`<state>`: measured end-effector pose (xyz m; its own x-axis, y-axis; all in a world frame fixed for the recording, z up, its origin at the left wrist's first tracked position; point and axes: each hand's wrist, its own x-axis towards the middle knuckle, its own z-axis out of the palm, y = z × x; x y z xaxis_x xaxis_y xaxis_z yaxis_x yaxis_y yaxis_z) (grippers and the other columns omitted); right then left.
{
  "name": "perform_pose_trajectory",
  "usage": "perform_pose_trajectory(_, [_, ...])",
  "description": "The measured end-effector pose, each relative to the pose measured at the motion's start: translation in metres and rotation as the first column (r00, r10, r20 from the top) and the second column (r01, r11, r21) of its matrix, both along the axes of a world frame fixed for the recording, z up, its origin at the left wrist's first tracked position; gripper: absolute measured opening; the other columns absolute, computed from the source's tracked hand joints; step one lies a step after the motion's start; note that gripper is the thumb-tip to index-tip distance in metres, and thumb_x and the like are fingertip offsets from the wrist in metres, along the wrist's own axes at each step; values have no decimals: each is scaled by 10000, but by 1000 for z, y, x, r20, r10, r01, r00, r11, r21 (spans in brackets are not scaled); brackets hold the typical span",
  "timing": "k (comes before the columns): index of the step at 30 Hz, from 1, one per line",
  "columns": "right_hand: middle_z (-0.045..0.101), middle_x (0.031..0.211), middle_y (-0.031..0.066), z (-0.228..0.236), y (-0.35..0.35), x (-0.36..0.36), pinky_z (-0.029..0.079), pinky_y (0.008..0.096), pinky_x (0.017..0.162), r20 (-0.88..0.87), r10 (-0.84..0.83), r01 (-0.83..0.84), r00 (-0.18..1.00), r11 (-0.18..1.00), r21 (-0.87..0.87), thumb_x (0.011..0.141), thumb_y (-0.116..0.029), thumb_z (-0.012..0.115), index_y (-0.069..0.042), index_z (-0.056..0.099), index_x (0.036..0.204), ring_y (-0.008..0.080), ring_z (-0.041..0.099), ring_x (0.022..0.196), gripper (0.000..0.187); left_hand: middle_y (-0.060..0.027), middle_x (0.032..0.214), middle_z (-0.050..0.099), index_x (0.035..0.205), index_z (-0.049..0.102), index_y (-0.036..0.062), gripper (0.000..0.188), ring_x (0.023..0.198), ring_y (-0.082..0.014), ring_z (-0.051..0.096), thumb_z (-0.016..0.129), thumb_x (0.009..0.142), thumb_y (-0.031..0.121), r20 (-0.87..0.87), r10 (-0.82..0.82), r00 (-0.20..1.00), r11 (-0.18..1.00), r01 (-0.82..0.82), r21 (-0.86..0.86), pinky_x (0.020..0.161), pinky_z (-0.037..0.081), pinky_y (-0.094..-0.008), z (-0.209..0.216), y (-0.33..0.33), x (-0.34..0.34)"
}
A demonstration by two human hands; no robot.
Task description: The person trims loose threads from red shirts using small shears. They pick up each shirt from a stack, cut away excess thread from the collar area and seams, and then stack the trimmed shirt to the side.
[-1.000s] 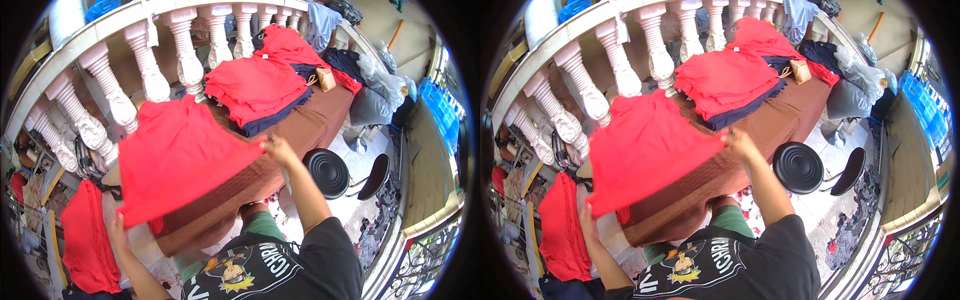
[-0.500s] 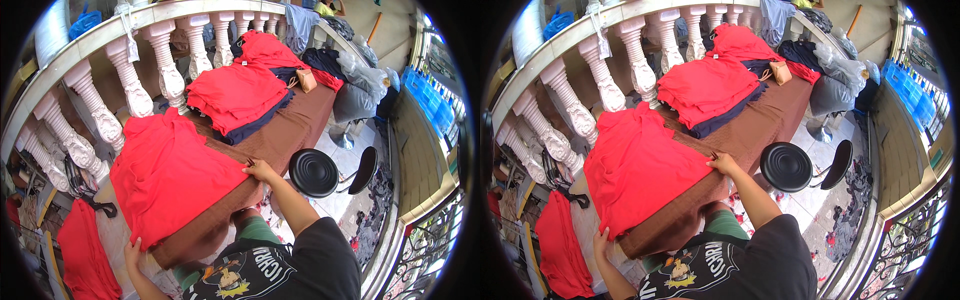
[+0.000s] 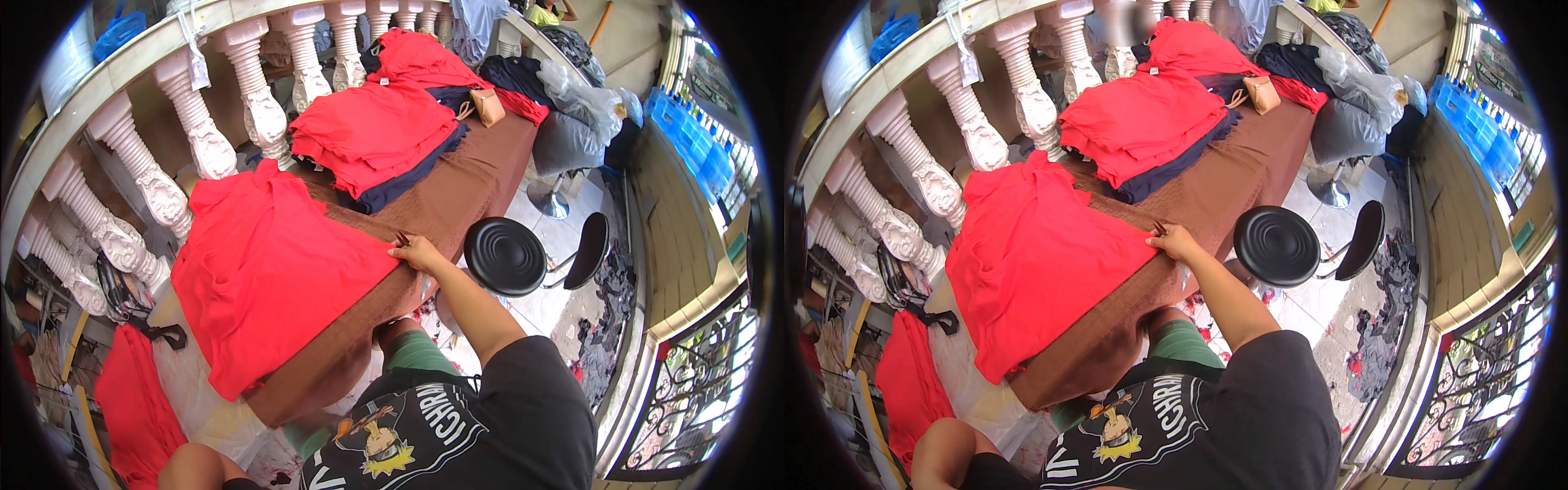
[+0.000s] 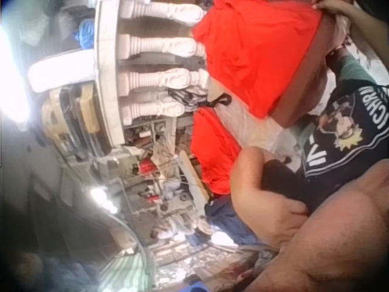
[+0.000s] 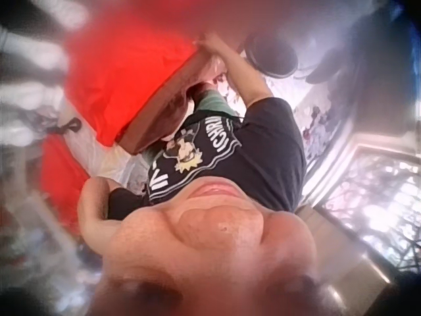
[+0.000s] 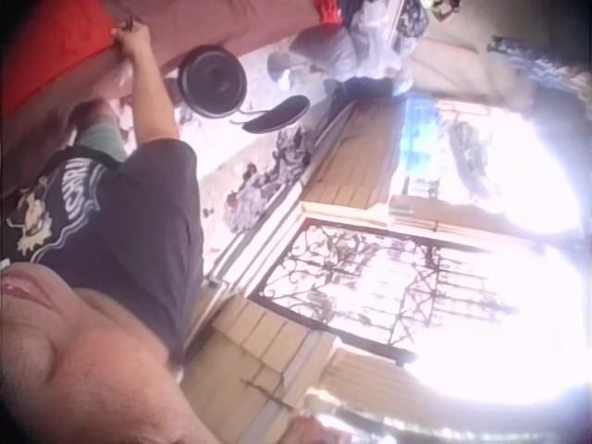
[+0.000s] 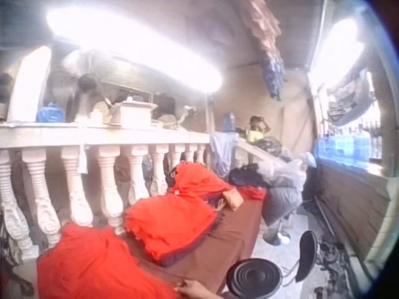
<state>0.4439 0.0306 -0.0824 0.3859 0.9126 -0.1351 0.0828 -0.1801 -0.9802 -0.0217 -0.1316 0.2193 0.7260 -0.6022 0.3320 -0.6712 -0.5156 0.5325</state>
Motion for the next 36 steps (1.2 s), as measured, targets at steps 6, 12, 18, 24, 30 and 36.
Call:
perform_pose_trajectory(6, [542, 652, -51, -19, 19, -4, 292, 240, 414, 114, -15, 0, 993, 991, 133, 800, -245, 774, -66, 671, 959, 54, 388, 445, 261, -54, 819, 557, 811, 566, 113, 132, 748, -223, 538, 542, 850, 237, -86, -99, 991, 992, 91, -87, 646, 410, -357, -18, 18, 40])
perform_pose_trajectory(12, [552, 655, -19, -8, 12, -1, 351, 260, 477, 130, 9, -9, 991, 1000, -1, 820, -272, 751, -63, 667, 982, 83, 449, 518, 278, -78, 1277, 513, 1341, 521, 141, 522, 1092, -259, 542, 643, 847, 259, 81, 246, 966, 941, -218, -258, 896, 461, -372, -71, 2, 139])
perform_pose_trajectory(18, [421, 557, -58, 3, 12, 13, 260, 253, 393, 307, 205, -174, 929, 977, -125, 906, -278, 658, -126, 614, 946, 65, 359, 425, 163, -26, 875, 601, 806, 612, 112, 182, 867, -226, 579, 557, 804, 286, 393, 356, 848, 905, -208, -372, 712, 456, -391, -68, -48, 183])
perform_pose_trajectory(24, [411, 536, -50, 33, 25, 8, 246, 246, 381, 220, 336, -263, 916, 916, -302, 869, -454, 670, -72, 606, 877, 71, 344, 394, 387, -57, 928, 568, 971, 628, 77, 246, 902, -232, 562, 576, 823, 266, 353, 488, 798, 850, -343, -399, 741, 461, -361, -82, -46, 172])
perform_pose_trajectory(30, [527, 560, 12, 28, 33, 30, 284, 259, 402, 473, 367, -234, 801, 919, -317, 822, -459, 713, -46, 648, 846, 85, 406, 414, 419, -76, 1075, 634, 999, 656, 82, 276, 1014, -274, 580, 699, 787, 253, -10, 976, 219, 212, -956, -204, 896, 416, -387, -142, 98, 62])
perform_pose_trajectory(36, [627, 612, 58, 43, 23, 8, 324, 243, 428, 436, 397, -185, 808, 873, -452, 805, -436, 731, -43, 680, 821, 93, 459, 437, 397, -207, 1219, 562, 1223, 539, -1, 650, 1146, -357, 526, 770, 740, 367, -31, 540, -841, -835, -540, 101, 971, 427, -444, -292, 159, -50])
